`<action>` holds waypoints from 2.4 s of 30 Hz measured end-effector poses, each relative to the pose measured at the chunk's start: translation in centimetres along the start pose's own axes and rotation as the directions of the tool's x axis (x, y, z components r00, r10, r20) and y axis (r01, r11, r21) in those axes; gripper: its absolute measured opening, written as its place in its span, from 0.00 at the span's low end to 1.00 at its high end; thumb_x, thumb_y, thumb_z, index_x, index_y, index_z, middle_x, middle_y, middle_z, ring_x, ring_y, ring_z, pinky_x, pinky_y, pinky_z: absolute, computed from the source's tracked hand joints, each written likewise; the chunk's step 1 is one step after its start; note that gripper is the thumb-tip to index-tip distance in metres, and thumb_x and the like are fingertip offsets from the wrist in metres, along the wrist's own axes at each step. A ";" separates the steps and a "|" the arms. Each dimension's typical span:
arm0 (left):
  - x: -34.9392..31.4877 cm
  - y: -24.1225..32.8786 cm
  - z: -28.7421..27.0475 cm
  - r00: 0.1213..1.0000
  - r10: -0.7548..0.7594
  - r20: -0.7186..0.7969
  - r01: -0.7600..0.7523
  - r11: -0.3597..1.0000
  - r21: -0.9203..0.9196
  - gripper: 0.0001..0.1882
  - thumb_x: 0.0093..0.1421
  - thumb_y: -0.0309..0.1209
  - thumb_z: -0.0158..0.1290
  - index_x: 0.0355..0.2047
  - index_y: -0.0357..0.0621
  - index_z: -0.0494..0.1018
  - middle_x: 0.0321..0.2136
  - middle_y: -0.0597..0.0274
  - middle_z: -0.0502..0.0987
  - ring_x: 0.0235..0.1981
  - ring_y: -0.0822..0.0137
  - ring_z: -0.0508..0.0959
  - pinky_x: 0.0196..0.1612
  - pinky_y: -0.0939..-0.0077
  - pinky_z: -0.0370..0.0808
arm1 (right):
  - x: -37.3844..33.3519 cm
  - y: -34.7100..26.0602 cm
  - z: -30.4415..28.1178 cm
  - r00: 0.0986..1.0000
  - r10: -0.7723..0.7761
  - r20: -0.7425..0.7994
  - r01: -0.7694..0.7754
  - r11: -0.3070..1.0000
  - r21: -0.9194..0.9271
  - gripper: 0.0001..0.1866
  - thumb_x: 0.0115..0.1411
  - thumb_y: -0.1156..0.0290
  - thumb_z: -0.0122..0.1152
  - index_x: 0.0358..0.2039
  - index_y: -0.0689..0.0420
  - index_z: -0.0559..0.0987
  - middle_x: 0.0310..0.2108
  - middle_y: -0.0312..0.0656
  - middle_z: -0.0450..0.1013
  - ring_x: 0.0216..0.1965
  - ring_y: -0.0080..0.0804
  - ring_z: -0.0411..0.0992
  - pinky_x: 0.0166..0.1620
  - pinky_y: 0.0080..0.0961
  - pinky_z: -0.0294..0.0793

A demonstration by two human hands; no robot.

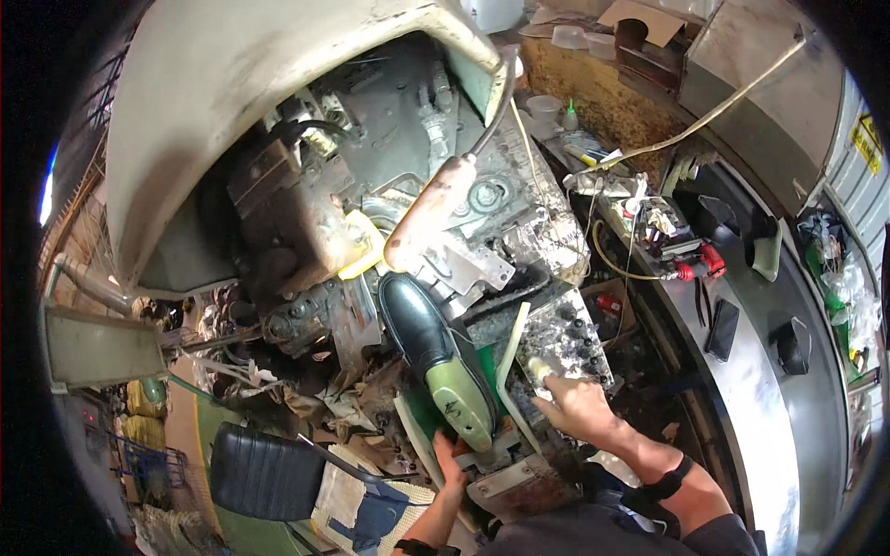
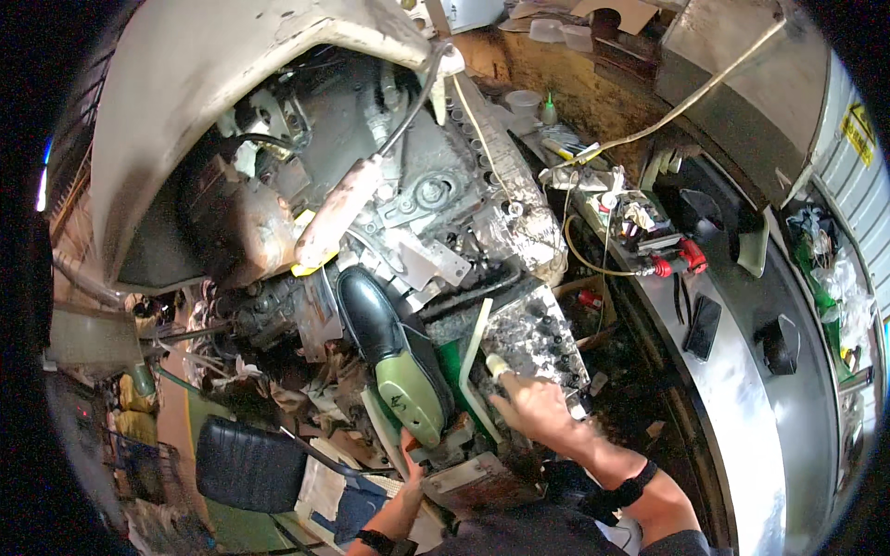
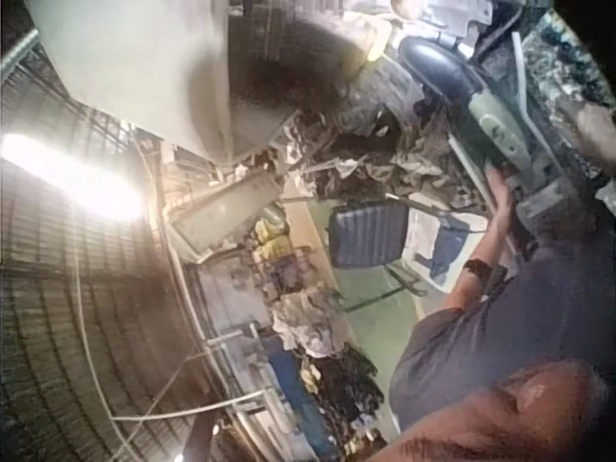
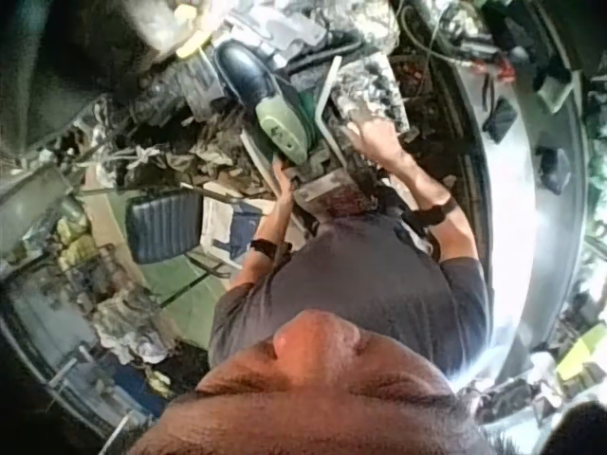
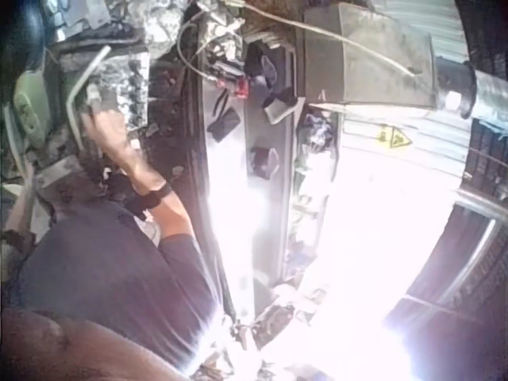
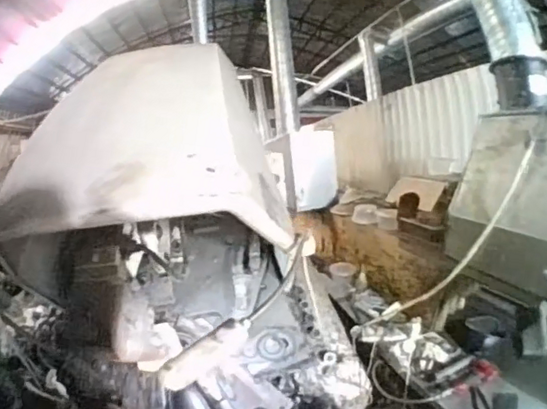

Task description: The person is using a shoe-lasting machine to shape and attach the upper part of the shoe to the last, and then placing the semi-finished shoe on a conveyor belt.

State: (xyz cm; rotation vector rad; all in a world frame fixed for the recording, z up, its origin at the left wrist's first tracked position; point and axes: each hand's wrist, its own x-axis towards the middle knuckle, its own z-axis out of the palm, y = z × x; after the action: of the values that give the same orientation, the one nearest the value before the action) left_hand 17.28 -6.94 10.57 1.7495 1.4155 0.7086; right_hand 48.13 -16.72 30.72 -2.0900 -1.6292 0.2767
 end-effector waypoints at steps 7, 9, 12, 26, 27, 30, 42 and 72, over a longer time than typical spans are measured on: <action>-1.1 -0.7 1.8 0.809 -0.371 0.455 0.533 0.138 -0.835 0.27 0.72 0.51 0.37 0.57 0.42 0.68 0.52 0.57 0.74 0.51 0.57 0.76 0.55 0.62 0.73 | 1.4 0.2 0.2 0.958 -0.207 -0.199 0.195 0.978 -0.077 0.06 0.63 0.67 0.59 0.31 0.53 0.76 0.17 0.40 0.74 0.16 0.34 0.74 0.21 0.32 0.73; -1.7 0.4 1.0 0.796 -0.382 0.469 0.547 0.122 -0.828 0.28 0.72 0.51 0.37 0.57 0.42 0.68 0.52 0.57 0.75 0.51 0.57 0.76 0.55 0.62 0.73 | 1.3 0.1 0.5 0.966 -0.176 -0.192 0.170 0.984 -0.046 0.06 0.62 0.67 0.58 0.30 0.53 0.76 0.17 0.40 0.74 0.16 0.34 0.75 0.21 0.33 0.74; -2.5 1.3 -0.2 0.793 -0.397 0.462 0.545 0.124 -0.829 0.28 0.71 0.52 0.37 0.57 0.42 0.68 0.52 0.57 0.75 0.51 0.57 0.76 0.55 0.62 0.73 | 1.5 -0.5 0.6 0.962 -0.153 -0.226 0.161 0.987 0.016 0.06 0.60 0.67 0.61 0.28 0.53 0.75 0.18 0.40 0.74 0.17 0.37 0.75 0.22 0.34 0.74; -7.7 7.4 -2.2 0.771 -0.473 0.426 0.534 0.117 -0.837 0.31 0.70 0.56 0.38 0.57 0.43 0.69 0.51 0.57 0.75 0.51 0.57 0.75 0.55 0.62 0.73 | 1.4 0.3 0.3 0.944 -0.167 -0.285 0.205 0.973 0.110 0.07 0.59 0.68 0.62 0.26 0.54 0.74 0.19 0.41 0.73 0.19 0.41 0.75 0.24 0.35 0.75; -7.8 7.6 -1.7 0.766 -0.477 0.431 0.539 0.111 -0.835 0.32 0.70 0.57 0.38 0.57 0.43 0.69 0.51 0.57 0.75 0.51 0.57 0.75 0.55 0.62 0.73 | 1.4 0.7 0.2 0.956 -0.138 -0.260 0.174 0.977 0.122 0.08 0.59 0.68 0.62 0.26 0.54 0.74 0.19 0.42 0.73 0.20 0.41 0.75 0.24 0.36 0.74; -9.5 0.5 -1.2 0.821 -0.400 0.407 0.499 0.156 -0.853 0.33 0.69 0.59 0.37 0.57 0.43 0.69 0.51 0.57 0.75 0.51 0.57 0.75 0.55 0.62 0.73 | 1.3 -0.4 0.4 0.961 -0.139 -0.240 0.173 0.977 0.128 0.09 0.60 0.67 0.62 0.26 0.55 0.74 0.19 0.42 0.74 0.20 0.42 0.75 0.24 0.37 0.74; -14.2 10.0 -8.5 0.950 -0.306 0.058 0.300 0.849 -0.436 0.31 0.46 0.26 0.72 0.50 0.37 0.71 0.41 0.57 0.79 0.40 0.66 0.79 0.45 0.70 0.78 | 1.5 -0.5 0.4 0.957 -0.178 -0.230 0.203 0.975 0.089 0.06 0.59 0.68 0.60 0.28 0.56 0.75 0.22 0.44 0.76 0.22 0.44 0.77 0.26 0.38 0.76; -5.9 36.1 -8.3 0.757 0.620 0.209 0.204 0.079 -0.976 0.49 0.48 0.43 0.64 0.69 0.54 0.53 0.52 0.46 0.74 0.48 0.48 0.77 0.62 0.48 0.66 | -17.9 -6.3 -8.5 0.879 -0.289 0.378 -0.414 -0.856 0.308 0.59 0.45 0.32 0.68 0.70 0.53 0.58 0.69 0.51 0.56 0.68 0.59 0.54 0.67 0.74 0.43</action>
State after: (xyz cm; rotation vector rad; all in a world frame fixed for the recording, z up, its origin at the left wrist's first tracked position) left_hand 29.02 -14.29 45.37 0.7989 -0.0855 0.8397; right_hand 41.54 -34.64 38.81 -0.0007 0.1368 1.7384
